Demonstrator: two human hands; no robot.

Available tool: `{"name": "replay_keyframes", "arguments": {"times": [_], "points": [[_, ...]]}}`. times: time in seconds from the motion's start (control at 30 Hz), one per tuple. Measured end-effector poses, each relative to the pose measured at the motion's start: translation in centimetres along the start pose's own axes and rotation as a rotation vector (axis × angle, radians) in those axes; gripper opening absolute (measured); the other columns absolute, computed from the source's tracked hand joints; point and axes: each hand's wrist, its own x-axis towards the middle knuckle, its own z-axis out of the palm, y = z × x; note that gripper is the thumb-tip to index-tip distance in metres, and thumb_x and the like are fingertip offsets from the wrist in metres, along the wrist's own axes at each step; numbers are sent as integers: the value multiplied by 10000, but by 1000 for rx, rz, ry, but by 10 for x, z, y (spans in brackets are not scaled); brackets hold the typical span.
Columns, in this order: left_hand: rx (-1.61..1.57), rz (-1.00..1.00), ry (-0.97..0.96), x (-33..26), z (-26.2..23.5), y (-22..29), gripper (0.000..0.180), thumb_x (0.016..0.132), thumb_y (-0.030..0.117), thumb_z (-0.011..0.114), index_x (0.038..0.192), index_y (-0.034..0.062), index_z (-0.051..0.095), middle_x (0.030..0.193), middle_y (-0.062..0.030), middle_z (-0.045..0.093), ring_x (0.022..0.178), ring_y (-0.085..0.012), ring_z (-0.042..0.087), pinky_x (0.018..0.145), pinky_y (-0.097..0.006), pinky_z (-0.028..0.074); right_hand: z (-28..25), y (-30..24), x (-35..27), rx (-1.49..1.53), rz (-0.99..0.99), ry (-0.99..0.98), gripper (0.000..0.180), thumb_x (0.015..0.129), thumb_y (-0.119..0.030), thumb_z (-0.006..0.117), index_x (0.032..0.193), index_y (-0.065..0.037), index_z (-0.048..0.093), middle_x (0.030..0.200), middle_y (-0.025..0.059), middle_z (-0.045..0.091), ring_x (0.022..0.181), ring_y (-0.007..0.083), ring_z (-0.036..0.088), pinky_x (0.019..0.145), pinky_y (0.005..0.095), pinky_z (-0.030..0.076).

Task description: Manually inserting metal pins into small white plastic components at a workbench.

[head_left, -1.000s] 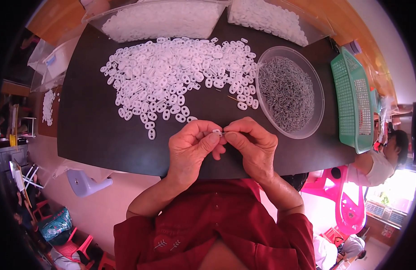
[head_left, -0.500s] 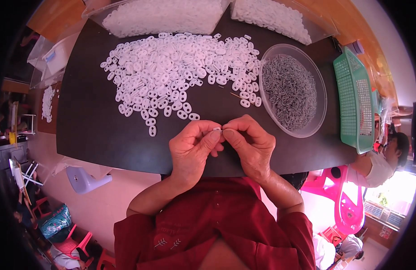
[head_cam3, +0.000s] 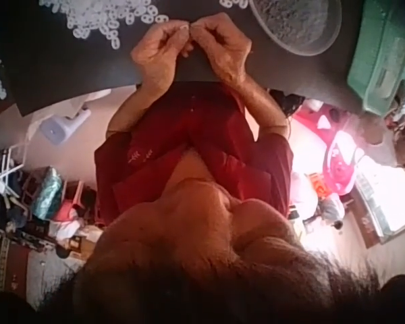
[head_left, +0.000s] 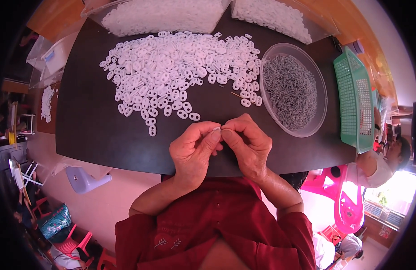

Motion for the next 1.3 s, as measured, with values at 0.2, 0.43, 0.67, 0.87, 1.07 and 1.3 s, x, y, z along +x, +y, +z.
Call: {"name": "replay_keyframes", "arguments": {"times": [0.2,0.43,0.67,0.87,1.07,1.3], "points": [[136,18,-41,2,-3,6,130,897,52,614,1009,-11,637,818,-34,650,642,-59,578,531,-182,455,-6,-5,5,-47,8,-51,82,825,77,605,897,43,627,858,67,596,765,110,529,670,231,425],[240,89,-39,0,-5,3,109,885,10,612,985,-27,634,809,-51,651,624,-65,576,535,-193,469,-7,-9,8,-85,-10,-88,66,806,57,626,867,34,633,829,58,592,722,95,504,614,220,399],[251,113,-12,-2,-5,0,94,880,7,617,966,-27,632,771,-41,633,611,-66,575,520,-196,462,-2,-5,6,-116,11,-88,34,808,49,623,838,34,626,786,38,575,676,80,484,574,223,386],[182,55,-10,0,-8,1,105,891,33,615,977,-23,635,784,-35,637,617,-63,575,518,-190,454,-2,-1,9,-109,-1,-116,41,820,35,631,860,31,635,776,35,580,688,87,494,598,227,405],[9,-117,-11,6,-13,4,163,895,47,613,1014,-65,616,813,-95,646,631,-112,598,526,-221,482,-10,-5,13,-195,-15,-184,94,835,11,639,927,30,645,811,42,590,740,93,534,645,224,425],[21,-107,-31,6,-14,6,165,903,51,602,1020,-66,609,843,-95,650,636,-111,599,527,-217,479,-7,-15,18,-143,165,-183,58,844,15,625,901,15,633,816,35,588,731,74,538,637,213,421]]}}
